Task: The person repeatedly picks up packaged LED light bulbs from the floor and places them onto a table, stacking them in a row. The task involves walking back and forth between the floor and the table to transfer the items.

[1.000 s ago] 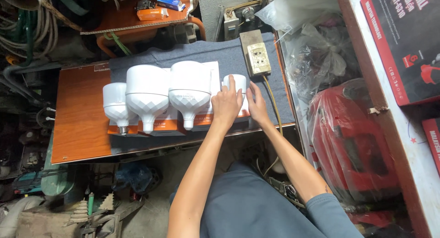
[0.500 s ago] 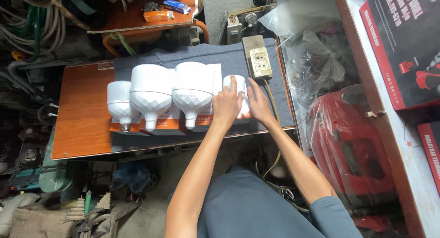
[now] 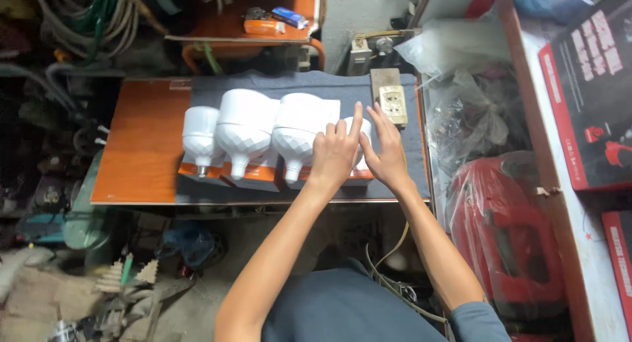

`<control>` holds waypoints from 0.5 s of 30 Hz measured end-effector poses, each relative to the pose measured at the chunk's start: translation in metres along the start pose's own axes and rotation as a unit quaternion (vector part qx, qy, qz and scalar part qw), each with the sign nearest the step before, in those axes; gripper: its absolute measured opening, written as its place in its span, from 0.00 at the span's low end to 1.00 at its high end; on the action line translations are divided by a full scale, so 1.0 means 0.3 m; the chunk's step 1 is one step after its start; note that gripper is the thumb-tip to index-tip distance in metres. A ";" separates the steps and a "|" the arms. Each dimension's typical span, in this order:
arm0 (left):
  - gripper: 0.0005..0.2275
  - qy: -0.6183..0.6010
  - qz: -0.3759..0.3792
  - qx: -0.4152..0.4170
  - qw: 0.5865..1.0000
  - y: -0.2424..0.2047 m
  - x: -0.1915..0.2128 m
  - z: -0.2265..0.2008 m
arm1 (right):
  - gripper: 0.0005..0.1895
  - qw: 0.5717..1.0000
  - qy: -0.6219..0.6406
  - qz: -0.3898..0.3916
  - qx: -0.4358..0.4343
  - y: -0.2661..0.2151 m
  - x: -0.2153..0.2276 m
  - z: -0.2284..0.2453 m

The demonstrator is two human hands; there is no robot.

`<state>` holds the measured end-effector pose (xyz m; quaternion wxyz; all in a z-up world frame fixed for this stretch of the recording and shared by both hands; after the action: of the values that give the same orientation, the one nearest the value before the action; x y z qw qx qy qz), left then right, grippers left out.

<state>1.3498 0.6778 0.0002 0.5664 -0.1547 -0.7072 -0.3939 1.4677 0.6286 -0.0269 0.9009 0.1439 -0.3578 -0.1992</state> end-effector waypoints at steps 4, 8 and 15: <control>0.39 -0.015 -0.016 0.009 1.000 -0.068 0.171 0.146 | 0.34 0.991 -0.085 0.027 0.102 0.051 -0.045 0.180; 0.43 -0.052 -0.056 0.059 0.995 -0.225 0.292 0.317 | 0.44 0.978 -0.086 0.089 0.171 0.044 -0.138 0.378; 0.40 -0.070 -0.098 0.118 0.986 -0.657 0.490 0.615 | 0.53 0.937 -0.065 0.196 0.280 -0.008 -0.435 0.748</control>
<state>1.0478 0.6529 0.0517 0.4880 -0.0442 -0.7985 -0.3497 1.2227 0.6607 0.0533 0.8201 0.3040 -0.4779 0.0810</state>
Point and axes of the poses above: each hand's wrist, its own y-axis towards the middle knuckle, its own x-axis out of the back of the hand, z = x × y, the point moved 6 cm from there along y, towards the middle knuckle, and after that the axes turned 1 degree about z, right-handed, at the moved point
